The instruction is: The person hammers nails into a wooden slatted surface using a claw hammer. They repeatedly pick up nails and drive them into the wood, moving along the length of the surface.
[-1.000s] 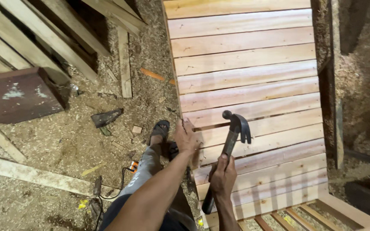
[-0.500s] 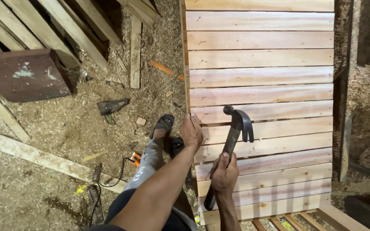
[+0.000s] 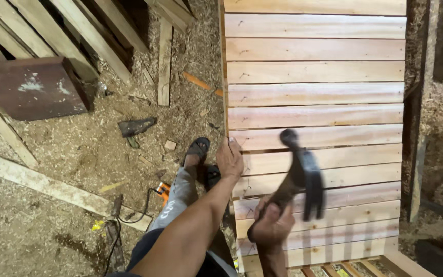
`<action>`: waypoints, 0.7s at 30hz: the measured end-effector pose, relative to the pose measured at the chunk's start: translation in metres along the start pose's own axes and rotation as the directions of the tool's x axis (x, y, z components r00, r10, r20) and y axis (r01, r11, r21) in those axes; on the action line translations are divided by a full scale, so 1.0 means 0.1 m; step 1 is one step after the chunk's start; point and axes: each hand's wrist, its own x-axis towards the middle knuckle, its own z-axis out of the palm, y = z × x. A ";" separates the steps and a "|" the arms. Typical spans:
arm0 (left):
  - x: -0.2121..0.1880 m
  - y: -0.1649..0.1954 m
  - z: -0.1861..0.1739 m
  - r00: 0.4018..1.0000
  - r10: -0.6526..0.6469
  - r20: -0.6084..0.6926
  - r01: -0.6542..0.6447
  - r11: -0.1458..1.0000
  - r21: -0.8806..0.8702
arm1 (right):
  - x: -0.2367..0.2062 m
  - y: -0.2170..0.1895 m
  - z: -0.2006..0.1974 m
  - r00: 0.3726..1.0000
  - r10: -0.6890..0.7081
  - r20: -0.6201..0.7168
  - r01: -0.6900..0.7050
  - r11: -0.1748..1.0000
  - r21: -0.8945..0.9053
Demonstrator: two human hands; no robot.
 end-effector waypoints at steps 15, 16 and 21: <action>-0.58 0.11 -0.44 0.952 -0.250 0.179 0.234 0.966 0.110 | -0.03 -0.13 -0.06 0.960 0.276 -0.053 -0.279 0.957 -0.084; -0.64 0.08 -0.41 0.964 -0.211 0.163 0.209 0.977 0.028 | -0.05 -0.13 -0.09 0.961 0.274 -0.047 -0.277 0.956 -0.094; -0.74 -0.16 -0.21 0.989 -0.102 0.110 0.101 0.995 0.011 | -0.20 -0.10 -0.25 0.949 0.310 -0.054 -0.314 0.947 -0.073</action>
